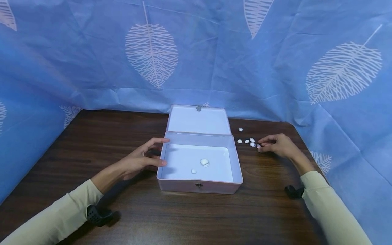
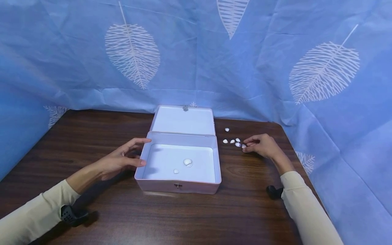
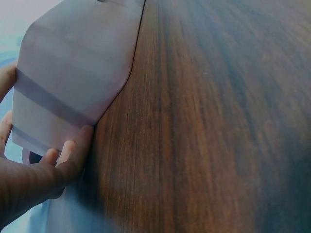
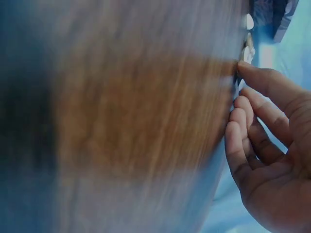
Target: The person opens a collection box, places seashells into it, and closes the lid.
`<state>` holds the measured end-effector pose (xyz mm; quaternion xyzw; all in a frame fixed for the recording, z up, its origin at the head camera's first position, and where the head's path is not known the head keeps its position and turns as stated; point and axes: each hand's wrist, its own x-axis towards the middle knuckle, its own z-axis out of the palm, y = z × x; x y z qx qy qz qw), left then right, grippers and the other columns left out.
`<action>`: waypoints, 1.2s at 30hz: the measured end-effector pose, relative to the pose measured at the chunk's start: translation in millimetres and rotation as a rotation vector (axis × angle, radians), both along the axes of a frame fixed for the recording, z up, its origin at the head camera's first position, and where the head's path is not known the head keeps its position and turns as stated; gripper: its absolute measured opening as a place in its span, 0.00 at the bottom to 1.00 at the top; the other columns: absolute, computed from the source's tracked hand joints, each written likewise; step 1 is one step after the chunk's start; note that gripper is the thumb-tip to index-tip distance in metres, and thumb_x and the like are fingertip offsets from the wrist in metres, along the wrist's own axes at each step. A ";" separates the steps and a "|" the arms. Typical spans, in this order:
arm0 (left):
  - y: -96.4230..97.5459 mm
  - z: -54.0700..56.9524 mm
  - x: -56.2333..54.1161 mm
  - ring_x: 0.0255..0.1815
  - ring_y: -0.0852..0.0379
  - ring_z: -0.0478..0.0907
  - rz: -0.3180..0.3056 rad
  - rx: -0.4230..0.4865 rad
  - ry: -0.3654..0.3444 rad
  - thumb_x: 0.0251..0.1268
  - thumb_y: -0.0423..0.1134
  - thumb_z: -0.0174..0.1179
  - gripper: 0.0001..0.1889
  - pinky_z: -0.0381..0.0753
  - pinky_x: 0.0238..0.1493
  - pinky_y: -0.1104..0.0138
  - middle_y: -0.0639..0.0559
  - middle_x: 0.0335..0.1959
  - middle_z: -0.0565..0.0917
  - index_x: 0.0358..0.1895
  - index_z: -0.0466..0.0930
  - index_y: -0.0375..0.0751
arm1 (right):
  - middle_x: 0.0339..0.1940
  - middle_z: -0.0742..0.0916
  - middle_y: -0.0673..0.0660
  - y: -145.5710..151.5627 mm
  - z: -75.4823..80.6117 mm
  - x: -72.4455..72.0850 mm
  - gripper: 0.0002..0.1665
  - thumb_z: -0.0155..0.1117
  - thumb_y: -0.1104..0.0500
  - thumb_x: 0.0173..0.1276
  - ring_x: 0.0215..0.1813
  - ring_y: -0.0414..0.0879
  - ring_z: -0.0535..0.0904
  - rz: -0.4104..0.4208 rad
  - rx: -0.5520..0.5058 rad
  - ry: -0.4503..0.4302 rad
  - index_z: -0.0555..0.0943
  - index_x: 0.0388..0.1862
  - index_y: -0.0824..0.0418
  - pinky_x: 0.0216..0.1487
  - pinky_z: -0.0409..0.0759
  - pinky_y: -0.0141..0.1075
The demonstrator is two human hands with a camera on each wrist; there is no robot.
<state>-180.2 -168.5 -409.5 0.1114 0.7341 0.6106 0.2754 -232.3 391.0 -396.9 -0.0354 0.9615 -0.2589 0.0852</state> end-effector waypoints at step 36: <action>-1.5 0.5 -3.7 0.77 0.33 0.69 0.003 -0.001 -0.029 0.72 0.41 0.79 0.46 0.84 0.68 0.50 0.36 0.85 0.57 0.88 0.63 0.58 | 0.51 0.97 0.59 -14.4 10.3 4.1 0.23 0.76 0.40 0.78 0.58 0.58 0.90 -0.010 0.051 0.138 0.96 0.56 0.56 0.56 0.85 0.50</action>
